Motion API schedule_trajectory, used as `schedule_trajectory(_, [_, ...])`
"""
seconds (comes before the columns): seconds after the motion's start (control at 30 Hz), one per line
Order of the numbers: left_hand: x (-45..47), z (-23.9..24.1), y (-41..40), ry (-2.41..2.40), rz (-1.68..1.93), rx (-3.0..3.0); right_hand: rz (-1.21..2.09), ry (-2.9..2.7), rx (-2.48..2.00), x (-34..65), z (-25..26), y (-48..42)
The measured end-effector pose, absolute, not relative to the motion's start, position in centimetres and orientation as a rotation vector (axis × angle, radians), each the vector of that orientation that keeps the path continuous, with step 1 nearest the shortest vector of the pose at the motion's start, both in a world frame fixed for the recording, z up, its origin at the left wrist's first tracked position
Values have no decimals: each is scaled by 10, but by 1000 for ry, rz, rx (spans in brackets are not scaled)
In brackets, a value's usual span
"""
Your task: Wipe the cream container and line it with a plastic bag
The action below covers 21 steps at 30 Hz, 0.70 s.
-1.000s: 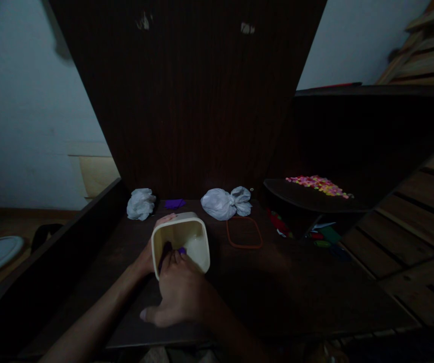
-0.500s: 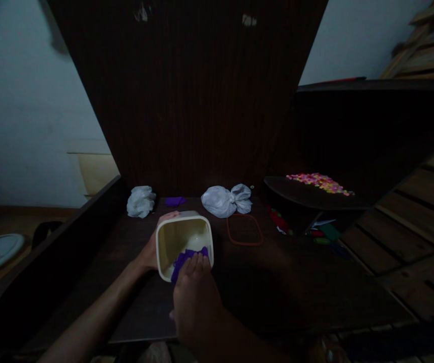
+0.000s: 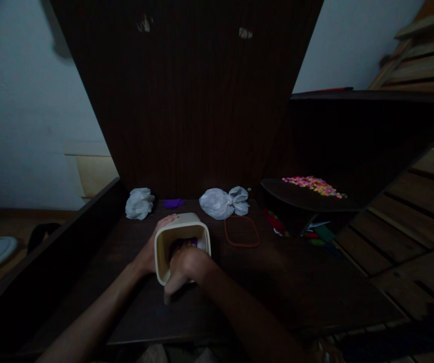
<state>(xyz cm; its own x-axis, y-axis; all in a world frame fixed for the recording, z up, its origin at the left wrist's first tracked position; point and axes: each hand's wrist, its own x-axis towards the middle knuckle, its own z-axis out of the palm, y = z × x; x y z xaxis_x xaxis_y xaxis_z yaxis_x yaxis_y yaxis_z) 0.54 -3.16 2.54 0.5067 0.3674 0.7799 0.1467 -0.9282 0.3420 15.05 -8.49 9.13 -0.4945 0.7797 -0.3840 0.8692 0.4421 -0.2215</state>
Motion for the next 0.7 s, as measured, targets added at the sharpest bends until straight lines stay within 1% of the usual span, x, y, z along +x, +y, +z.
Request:
schedule_trajectory(0.2, [6,27,-32,424,1356,2555,-489,2534,1344,151,104,-105])
schedule_trajectory(0.33, [4,22,-30,458,1384,2549,-643,2664,1348,155,117,-127])
schedule_trajectory(0.47, [0,20,-29,493,1355,2511,-813,2574,1582,151,133,-161])
schedule_trajectory(0.57, [-3,22,-28,512,1343,2487,-840,2574,1633,148,135,-181])
schedule_trajectory(0.7, [-5,23,-25,482,1354,2490,-776,2632,1625,150,128,-186])
